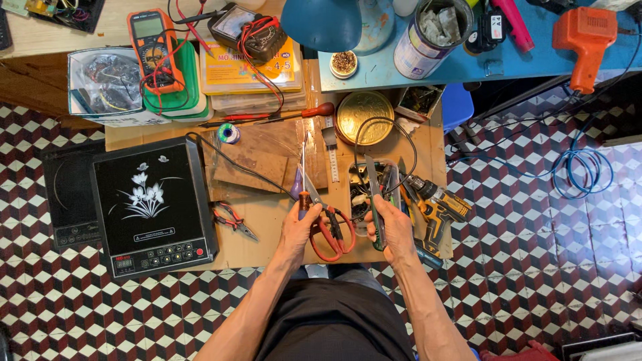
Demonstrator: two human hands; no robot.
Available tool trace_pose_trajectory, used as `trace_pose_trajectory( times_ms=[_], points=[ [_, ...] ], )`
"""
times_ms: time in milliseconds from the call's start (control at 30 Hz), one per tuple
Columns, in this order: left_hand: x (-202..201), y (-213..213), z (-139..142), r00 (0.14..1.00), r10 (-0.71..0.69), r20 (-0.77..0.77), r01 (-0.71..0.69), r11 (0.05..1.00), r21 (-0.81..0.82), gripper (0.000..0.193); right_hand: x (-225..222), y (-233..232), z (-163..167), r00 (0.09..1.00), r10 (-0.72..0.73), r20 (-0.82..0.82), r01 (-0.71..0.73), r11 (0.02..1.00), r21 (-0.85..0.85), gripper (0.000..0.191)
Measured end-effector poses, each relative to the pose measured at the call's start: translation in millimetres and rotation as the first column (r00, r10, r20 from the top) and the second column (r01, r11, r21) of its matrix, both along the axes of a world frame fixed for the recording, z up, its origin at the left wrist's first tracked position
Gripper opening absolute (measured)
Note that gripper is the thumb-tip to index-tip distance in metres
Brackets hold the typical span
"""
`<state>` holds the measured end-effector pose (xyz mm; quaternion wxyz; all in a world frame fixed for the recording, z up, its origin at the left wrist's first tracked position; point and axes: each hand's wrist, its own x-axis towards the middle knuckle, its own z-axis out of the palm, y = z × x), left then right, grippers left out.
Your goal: The person retrieves an induction cooktop from the floor and places it on a workbench. They wipe the surface with a cloth, press buttons on the control panel, and plug the power cord into a socket. The person then presses buttons again to test the unit's functionality.
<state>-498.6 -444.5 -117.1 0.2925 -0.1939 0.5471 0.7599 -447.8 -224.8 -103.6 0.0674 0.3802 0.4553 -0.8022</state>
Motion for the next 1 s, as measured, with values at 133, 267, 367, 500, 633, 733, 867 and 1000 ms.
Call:
trace_pose_trajectory(
  times_ms=[133, 267, 367, 500, 633, 733, 867, 1000],
  points=[
    [2, -3, 3, 0.999, -0.026, 0.044, 0.027, 0.999, -0.026, 0.024, 2, 0, -1, 0.996, 0.073, -0.042, -0.071, 0.996, 0.046, 0.034],
    [7, 1, 2, 0.997, -0.031, 0.076, 0.032, 0.999, -0.021, 0.024, 10, 5, -2, 0.994, 0.099, -0.051, -0.092, 0.987, 0.13, 0.034],
    [9, 5, 2, 0.997, -0.032, 0.074, 0.032, 0.999, -0.003, 0.025, 13, 10, -2, 0.995, 0.057, -0.087, -0.053, 0.997, 0.057, 0.027],
    [8, 10, 3, 0.995, -0.041, 0.096, 0.042, 0.999, -0.018, 0.027, 14, 13, 3, 0.988, 0.104, -0.113, -0.103, 0.995, 0.012, 0.026],
    [8, 14, -1, 0.993, -0.06, 0.099, 0.061, 0.998, 0.002, 0.026, 15, 14, 13, 0.978, 0.166, -0.124, -0.164, 0.986, 0.024, 0.032],
    [11, 17, -9, 0.994, -0.068, 0.084, 0.066, 0.997, 0.026, 0.026, 16, 15, 21, 0.973, 0.201, -0.11, -0.197, 0.979, 0.049, 0.041],
    [15, 23, -19, 0.993, -0.078, 0.091, 0.073, 0.996, 0.053, 0.025, 22, 16, 26, 0.965, 0.233, -0.119, -0.224, 0.971, 0.079, 0.051],
    [18, 29, -21, 0.989, -0.102, 0.107, 0.093, 0.992, 0.079, 0.024, 35, 26, 19, 0.976, 0.212, -0.044, -0.207, 0.973, 0.1, 0.055]
  ],
)
